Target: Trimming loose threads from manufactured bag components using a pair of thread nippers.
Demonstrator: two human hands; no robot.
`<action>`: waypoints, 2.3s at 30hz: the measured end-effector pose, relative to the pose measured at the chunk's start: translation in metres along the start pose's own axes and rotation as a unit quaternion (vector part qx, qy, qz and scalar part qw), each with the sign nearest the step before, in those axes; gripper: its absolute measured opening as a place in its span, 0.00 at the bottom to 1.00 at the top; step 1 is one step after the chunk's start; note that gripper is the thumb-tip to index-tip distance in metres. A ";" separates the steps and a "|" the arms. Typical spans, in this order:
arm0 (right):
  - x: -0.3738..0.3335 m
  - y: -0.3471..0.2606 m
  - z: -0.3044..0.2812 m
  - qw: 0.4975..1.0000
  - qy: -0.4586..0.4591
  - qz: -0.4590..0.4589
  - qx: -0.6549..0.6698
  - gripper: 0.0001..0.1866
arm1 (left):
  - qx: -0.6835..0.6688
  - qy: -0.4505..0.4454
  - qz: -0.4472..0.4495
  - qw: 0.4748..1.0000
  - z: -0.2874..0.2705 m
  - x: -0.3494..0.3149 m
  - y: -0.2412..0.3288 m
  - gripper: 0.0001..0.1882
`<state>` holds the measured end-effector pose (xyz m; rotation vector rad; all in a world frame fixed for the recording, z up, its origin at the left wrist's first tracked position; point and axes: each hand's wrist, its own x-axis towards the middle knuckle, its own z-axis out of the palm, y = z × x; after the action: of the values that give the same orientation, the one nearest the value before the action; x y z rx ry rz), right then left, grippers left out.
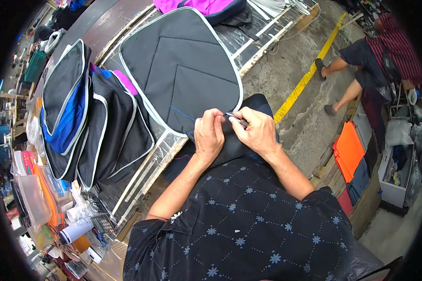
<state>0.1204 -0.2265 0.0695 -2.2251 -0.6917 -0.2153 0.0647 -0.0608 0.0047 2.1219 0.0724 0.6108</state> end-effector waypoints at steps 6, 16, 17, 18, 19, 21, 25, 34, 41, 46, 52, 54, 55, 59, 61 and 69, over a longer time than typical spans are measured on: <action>-0.008 0.005 0.002 0.999 -0.029 0.034 -0.031 0.09 | -0.009 -0.003 0.009 1.000 0.001 -0.002 0.001 0.02; -0.002 0.003 0.004 0.996 -0.051 0.028 -0.061 0.11 | -0.006 -0.019 0.000 1.000 0.000 -0.002 0.005 0.03; -0.002 0.003 0.003 0.996 -0.060 0.030 -0.067 0.11 | -0.006 -0.019 -0.001 1.000 0.000 -0.001 0.005 0.03; -0.001 0.003 0.003 0.995 -0.068 0.032 -0.072 0.11 | -0.021 -0.015 -0.024 0.999 0.000 -0.001 0.004 0.03; -0.001 0.002 0.002 0.995 -0.068 0.032 -0.072 0.11 | -0.036 -0.012 -0.048 0.998 0.001 0.000 0.004 0.04; 0.000 -0.001 0.001 0.995 -0.068 0.037 -0.071 0.11 | -0.048 -0.017 -0.065 0.997 0.001 0.001 0.004 0.03; 0.003 -0.004 0.001 0.994 -0.074 0.042 -0.073 0.11 | -0.073 -0.021 -0.085 0.993 0.001 0.001 0.004 0.03; 0.008 -0.009 0.002 0.988 -0.097 0.040 -0.116 0.11 | -0.058 -0.020 -0.016 0.998 0.000 -0.003 0.001 0.03; 0.016 -0.015 0.001 0.979 -0.129 0.044 -0.154 0.11 | -0.026 -0.009 0.045 0.999 0.004 -0.010 -0.008 0.01; 0.015 -0.015 0.000 0.979 -0.129 0.044 -0.152 0.11 | -0.048 -0.002 0.023 0.999 0.004 -0.010 -0.008 0.01; 0.009 -0.009 0.003 0.984 -0.113 0.040 -0.134 0.11 | -0.061 0.014 0.026 0.998 0.004 -0.010 -0.008 0.03; 0.009 -0.008 0.003 0.985 -0.112 0.033 -0.128 0.12 | -0.104 0.005 -0.014 0.994 0.007 -0.015 -0.014 0.04; 0.008 -0.009 0.001 0.985 -0.112 0.032 -0.128 0.12 | -0.147 -0.004 -0.053 0.988 0.008 -0.019 -0.016 0.06; 0.001 -0.011 -0.007 0.988 -0.088 0.117 -0.045 0.23 | -0.292 0.063 -0.090 0.950 -0.006 -0.018 -0.001 0.04; -0.004 -0.006 -0.002 0.989 -0.052 0.136 -0.028 0.29 | -0.273 0.090 -0.074 0.955 -0.008 -0.019 -0.003 0.05; -0.048 0.064 0.051 0.927 -0.055 0.211 0.306 0.10 | 0.091 -0.043 0.021 0.995 -0.036 0.008 0.014 0.13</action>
<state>0.1118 -0.2439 -0.0228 -1.7251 -0.2636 0.3092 0.0529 -0.0391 0.0359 2.3285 0.0376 0.5534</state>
